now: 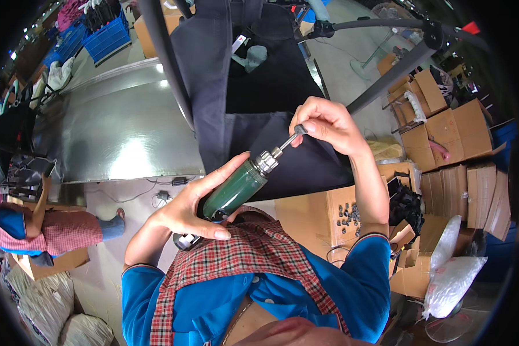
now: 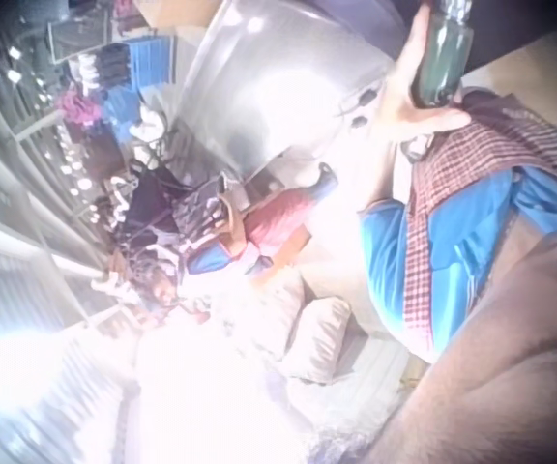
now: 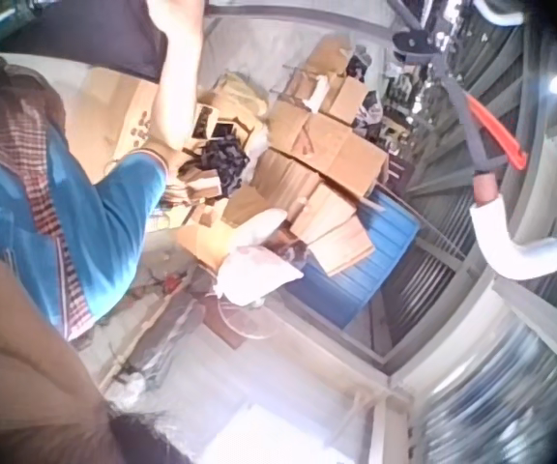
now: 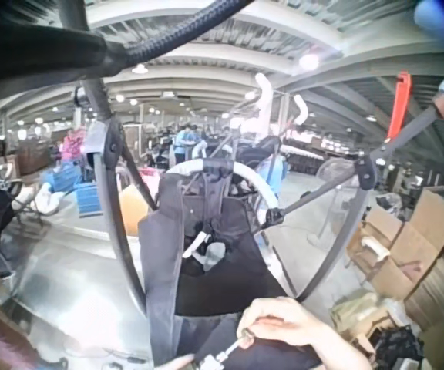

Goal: The person uses a cordless drill to attach fabric components to a stroller frame on a metal workbench. They repeatedly pick up fasteners, align parts, and drive screws into the frame, then move the assembled unit aside to begin on the next stroller.

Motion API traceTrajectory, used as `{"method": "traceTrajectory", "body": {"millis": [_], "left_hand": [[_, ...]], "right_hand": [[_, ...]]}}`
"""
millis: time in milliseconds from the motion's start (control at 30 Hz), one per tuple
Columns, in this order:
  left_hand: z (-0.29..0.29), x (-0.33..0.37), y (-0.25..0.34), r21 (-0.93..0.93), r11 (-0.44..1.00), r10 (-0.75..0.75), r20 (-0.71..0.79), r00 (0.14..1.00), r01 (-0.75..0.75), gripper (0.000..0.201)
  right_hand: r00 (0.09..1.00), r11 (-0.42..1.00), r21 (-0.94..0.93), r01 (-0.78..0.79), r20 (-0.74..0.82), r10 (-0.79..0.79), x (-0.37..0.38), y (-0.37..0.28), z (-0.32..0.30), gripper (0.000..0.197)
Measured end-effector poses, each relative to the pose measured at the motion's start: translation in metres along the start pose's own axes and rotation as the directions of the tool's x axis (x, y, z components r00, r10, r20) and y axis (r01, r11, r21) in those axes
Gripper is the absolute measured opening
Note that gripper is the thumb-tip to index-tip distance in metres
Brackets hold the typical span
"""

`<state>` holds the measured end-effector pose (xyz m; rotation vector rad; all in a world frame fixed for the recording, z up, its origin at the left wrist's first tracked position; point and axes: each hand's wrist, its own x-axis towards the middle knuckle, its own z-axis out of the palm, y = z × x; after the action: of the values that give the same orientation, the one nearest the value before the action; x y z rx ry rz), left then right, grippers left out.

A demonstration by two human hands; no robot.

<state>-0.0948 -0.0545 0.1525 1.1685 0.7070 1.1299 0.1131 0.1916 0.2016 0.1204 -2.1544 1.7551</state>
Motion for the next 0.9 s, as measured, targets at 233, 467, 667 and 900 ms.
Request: {"method": "traceTrajectory", "body": {"millis": [233, 467, 667, 900], "left_hand": [[-0.075, -0.028, 0.007, -0.457, 0.889, 0.116, 0.288, 0.951, 0.029, 0.124], [-0.118, -0.049, 0.037, -0.261, 0.965, 0.107, 0.266, 0.958, -0.035, 0.122], [-0.115, -0.051, 0.047, 0.116, 0.976, 0.165, 0.154, 0.974, -0.183, 0.117], [-0.117, -0.035, 0.024, -0.470, 0.882, 0.177, 0.280, 0.944, -0.026, 0.121]], "right_hand": [[0.988, 0.912, -0.392, 0.118, -0.049, -0.148, 0.057, -0.035, 0.051, 0.012], [0.990, 0.855, -0.500, 0.136, 0.090, -0.105, 0.113, -0.069, 0.069, 0.015], [0.971, 0.843, -0.515, -0.157, 0.074, 0.226, 0.126, -0.080, 0.066, 0.017], [1.000, 0.802, -0.597, -0.014, -0.005, 0.013, 0.120, -0.066, 0.066, 0.013]]}}
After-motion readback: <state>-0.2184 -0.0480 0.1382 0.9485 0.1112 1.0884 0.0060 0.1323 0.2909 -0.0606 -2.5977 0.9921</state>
